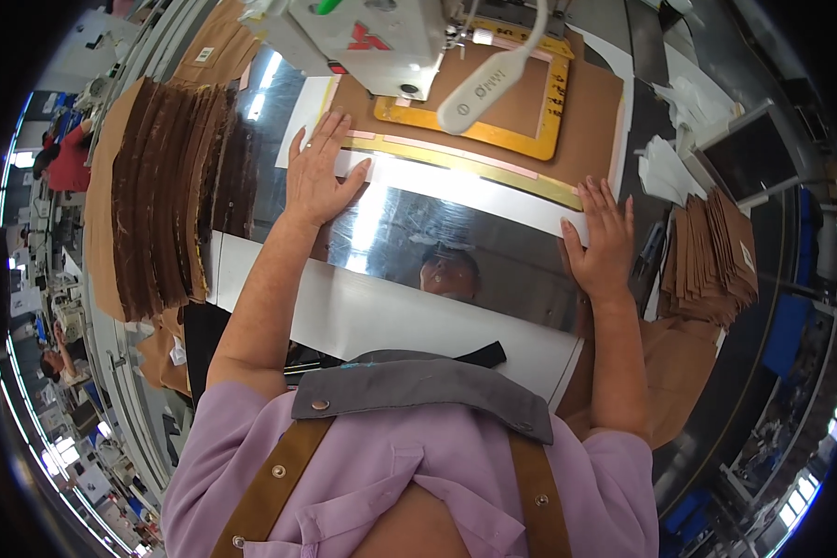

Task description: The recorder uses an industrial sewing machine to stitch leather panels together in a workshop.

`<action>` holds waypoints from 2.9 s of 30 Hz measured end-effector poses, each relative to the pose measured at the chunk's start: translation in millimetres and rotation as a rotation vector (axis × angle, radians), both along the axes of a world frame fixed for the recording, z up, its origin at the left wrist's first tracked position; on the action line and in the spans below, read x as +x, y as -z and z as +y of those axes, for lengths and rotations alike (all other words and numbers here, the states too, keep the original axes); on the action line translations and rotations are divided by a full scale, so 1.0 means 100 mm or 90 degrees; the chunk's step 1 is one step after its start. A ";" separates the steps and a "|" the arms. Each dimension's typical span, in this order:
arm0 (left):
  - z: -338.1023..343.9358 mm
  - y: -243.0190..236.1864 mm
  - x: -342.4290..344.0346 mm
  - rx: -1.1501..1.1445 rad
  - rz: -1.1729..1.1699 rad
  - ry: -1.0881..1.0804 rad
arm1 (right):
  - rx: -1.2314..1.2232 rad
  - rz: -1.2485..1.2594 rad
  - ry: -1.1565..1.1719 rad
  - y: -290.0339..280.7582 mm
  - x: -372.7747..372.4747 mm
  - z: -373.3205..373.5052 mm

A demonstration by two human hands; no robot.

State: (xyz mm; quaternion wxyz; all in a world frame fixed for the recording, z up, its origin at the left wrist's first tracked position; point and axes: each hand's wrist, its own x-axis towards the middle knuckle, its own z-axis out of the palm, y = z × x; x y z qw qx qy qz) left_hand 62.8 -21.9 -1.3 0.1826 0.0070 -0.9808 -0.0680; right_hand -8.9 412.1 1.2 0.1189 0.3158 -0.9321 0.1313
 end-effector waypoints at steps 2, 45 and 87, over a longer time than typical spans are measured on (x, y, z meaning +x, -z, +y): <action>-0.01 0.02 0.01 0.016 -0.021 0.007 | 0.005 0.009 0.019 0.00 0.01 0.01; -0.02 0.14 -0.08 -0.006 -0.039 -0.040 | -0.065 0.043 0.069 0.10 0.00 0.06; 1.29 -0.31 0.58 0.736 -0.195 0.113 | -0.132 0.168 0.080 -1.15 0.17 0.34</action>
